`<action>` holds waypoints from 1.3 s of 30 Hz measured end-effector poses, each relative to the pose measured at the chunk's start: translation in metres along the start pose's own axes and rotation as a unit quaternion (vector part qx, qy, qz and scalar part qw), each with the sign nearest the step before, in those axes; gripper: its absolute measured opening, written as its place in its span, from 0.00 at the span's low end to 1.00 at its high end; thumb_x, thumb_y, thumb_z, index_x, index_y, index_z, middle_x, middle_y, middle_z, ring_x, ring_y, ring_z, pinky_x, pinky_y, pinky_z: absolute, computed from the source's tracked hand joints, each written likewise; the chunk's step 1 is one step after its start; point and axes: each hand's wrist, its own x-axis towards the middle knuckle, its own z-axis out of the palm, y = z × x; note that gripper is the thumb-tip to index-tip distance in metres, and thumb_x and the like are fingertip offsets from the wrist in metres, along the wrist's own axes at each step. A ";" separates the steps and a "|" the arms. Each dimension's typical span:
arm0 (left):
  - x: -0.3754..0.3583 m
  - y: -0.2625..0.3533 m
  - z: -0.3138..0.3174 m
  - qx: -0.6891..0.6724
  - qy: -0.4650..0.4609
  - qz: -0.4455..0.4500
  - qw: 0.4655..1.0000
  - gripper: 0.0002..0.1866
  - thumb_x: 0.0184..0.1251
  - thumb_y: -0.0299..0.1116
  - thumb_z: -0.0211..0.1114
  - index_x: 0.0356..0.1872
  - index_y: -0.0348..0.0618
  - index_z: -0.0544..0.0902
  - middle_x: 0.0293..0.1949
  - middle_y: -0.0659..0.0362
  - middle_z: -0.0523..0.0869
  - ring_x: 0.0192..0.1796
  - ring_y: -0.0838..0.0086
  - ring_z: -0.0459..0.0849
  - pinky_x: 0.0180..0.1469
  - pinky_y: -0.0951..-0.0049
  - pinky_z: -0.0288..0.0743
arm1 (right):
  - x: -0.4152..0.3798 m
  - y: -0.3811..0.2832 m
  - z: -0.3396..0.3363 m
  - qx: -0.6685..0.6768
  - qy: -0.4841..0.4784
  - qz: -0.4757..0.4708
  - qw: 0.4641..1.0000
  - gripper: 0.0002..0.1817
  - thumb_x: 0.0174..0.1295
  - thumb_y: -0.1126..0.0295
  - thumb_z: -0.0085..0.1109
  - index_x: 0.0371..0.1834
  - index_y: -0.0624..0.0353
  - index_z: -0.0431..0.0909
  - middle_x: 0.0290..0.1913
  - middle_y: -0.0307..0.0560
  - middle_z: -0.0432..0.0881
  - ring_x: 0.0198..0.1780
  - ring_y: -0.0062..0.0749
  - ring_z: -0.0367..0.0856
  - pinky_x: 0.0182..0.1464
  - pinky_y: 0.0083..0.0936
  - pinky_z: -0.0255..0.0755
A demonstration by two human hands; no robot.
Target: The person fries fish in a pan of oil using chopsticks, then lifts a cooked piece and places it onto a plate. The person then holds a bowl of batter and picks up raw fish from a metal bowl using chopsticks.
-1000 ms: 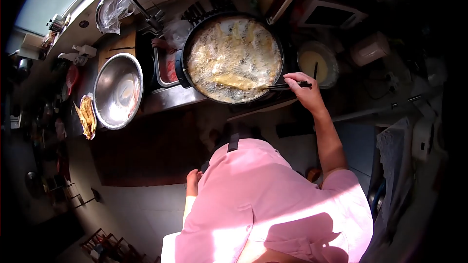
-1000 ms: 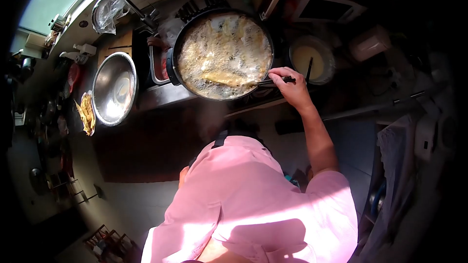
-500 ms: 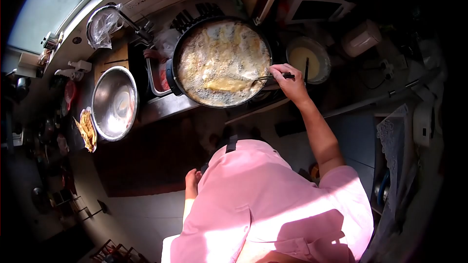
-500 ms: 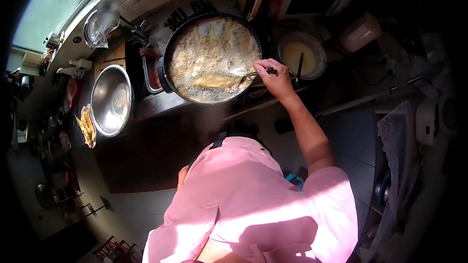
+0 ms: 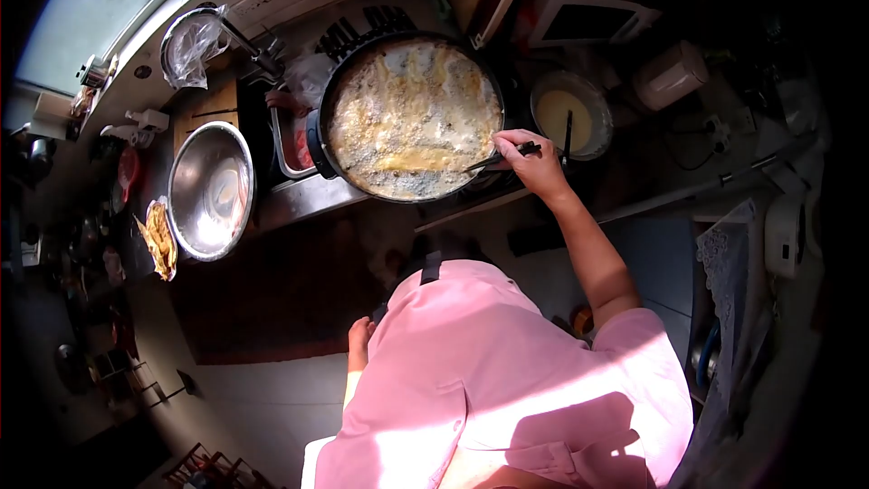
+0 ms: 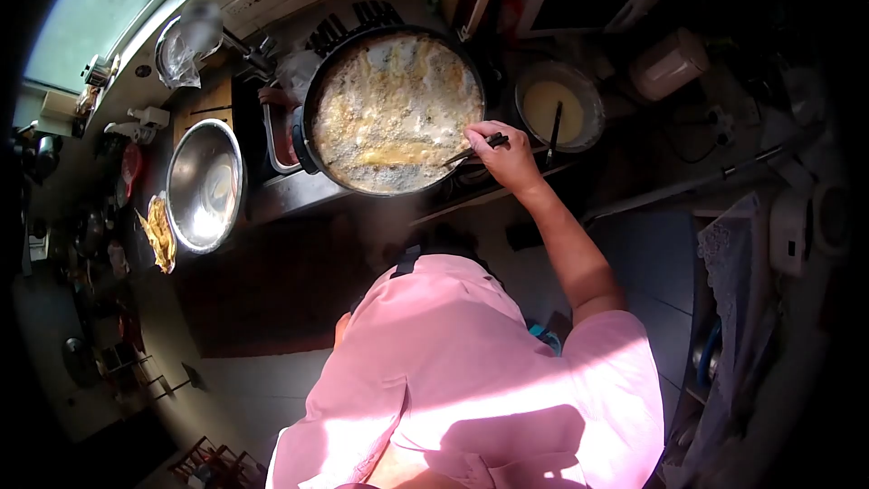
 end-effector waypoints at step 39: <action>0.023 -0.010 -0.014 -0.115 0.015 -0.095 0.989 0.06 0.58 0.32 0.52 0.33 0.42 0.73 0.22 0.57 0.76 0.23 0.72 0.74 0.25 0.72 0.71 | -0.047 0.014 0.094 -0.028 -0.054 -0.222 0.973 0.08 0.48 0.81 0.55 0.33 0.64 0.76 0.28 0.48 0.78 0.29 0.33 0.76 0.33 0.21 0.68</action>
